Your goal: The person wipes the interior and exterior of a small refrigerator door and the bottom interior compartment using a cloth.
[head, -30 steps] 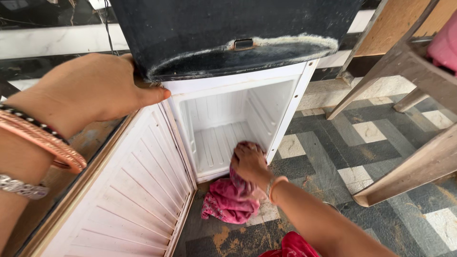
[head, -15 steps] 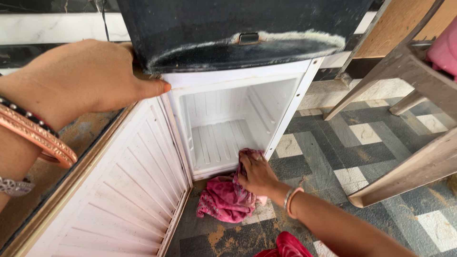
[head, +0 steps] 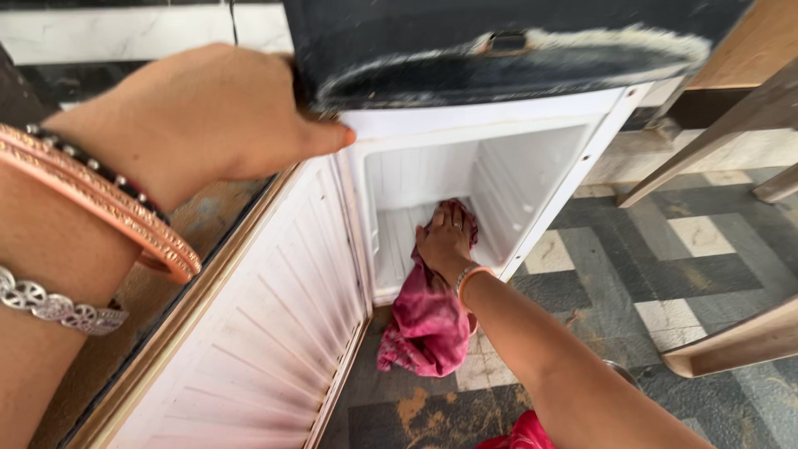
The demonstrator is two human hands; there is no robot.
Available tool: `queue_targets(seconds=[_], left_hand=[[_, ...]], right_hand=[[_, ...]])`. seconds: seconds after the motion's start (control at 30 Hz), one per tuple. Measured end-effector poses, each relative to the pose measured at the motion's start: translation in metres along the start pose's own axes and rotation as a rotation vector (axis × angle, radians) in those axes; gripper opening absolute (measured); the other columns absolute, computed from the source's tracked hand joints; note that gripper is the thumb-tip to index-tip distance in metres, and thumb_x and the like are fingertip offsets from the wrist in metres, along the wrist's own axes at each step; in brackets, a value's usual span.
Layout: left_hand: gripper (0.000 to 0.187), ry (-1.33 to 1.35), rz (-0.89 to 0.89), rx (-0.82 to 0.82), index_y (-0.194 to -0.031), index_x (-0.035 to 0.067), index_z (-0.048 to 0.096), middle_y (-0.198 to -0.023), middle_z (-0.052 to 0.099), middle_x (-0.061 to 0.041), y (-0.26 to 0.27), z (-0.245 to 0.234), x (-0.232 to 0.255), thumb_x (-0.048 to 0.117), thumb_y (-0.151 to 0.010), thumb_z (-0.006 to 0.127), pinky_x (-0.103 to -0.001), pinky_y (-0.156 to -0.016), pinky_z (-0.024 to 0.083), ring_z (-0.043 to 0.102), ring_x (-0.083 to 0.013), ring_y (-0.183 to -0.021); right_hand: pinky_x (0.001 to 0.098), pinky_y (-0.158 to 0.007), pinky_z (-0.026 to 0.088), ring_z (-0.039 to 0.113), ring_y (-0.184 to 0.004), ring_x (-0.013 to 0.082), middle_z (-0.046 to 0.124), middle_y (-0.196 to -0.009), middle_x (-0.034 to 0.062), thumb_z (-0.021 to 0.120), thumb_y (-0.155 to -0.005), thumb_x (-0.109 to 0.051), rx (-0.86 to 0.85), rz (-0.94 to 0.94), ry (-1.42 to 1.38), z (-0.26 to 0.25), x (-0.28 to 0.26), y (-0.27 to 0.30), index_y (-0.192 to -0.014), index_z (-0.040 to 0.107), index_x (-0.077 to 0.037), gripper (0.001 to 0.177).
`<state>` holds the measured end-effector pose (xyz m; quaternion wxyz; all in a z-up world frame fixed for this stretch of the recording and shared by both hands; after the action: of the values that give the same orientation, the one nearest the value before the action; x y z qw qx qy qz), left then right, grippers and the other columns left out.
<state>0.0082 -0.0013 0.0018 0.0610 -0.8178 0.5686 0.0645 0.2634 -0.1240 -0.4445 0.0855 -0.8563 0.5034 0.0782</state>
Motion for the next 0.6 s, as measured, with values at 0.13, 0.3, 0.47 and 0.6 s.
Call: queue_targets(seconds=[0.13, 0.3, 0.47, 0.6], left_hand=[[0.068, -0.050, 0.047, 0.043, -0.117, 0.005, 0.073, -0.103, 0.074, -0.024, -0.005, 0.008, -0.001, 0.067, -0.094, 0.058, -0.049, -0.092, 0.054, 0.071, -0.0404, -0.101], [0.065, -0.024, 0.064, 0.034, -0.116, 0.010, 0.075, -0.106, 0.074, -0.022, -0.007, 0.010, -0.004, 0.068, -0.093, 0.057, -0.051, -0.093, 0.053, 0.069, -0.0407, -0.104], [0.065, -0.039, 0.119, 0.034, -0.115, 0.008, 0.076, -0.107, 0.073, -0.023, -0.008, 0.013, -0.005, 0.066, -0.094, 0.056, -0.052, -0.092, 0.052, 0.068, -0.0425, -0.103], [0.063, -0.033, 0.122, 0.040, -0.114, 0.009, 0.076, -0.105, 0.073, -0.022, -0.005, 0.007, -0.005, 0.066, -0.094, 0.057, -0.052, -0.091, 0.052, 0.069, -0.0419, -0.102]], right_hand=[[0.0528, -0.124, 0.011, 0.017, -0.154, 0.0378, 0.024, -0.165, 0.0223, 0.039, -0.101, -0.049, 0.034, 0.003, 0.004, -0.001, -0.011, -0.003, -0.151, 0.029, 0.005, 0.074], [0.0485, -0.124, 0.015, 0.021, -0.152, 0.0362, 0.029, -0.161, 0.0220, 0.039, -0.102, -0.049, 0.015, -0.167, -0.005, 0.005, -0.018, 0.002, -0.153, 0.030, 0.004, 0.074], [0.0471, -0.125, 0.018, 0.025, -0.153, 0.0323, 0.033, -0.162, 0.0186, 0.040, -0.103, -0.046, -0.001, -0.276, -0.007, 0.007, -0.038, 0.010, -0.151, 0.036, 0.003, 0.069], [0.0488, -0.123, 0.017, 0.024, -0.153, 0.0326, 0.032, -0.162, 0.0187, 0.038, -0.103, -0.043, -0.020, -0.298, -0.023, 0.002, -0.041, 0.013, -0.152, 0.035, 0.001, 0.066]])
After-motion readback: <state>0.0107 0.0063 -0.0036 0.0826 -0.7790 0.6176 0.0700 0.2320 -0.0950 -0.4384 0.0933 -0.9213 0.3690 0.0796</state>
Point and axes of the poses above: each hand's wrist, its own y-axis away from the middle knuckle, its own z-axis out of the palm, x = y × z, the point moved 1 cm from there along -y, towards the middle knuckle
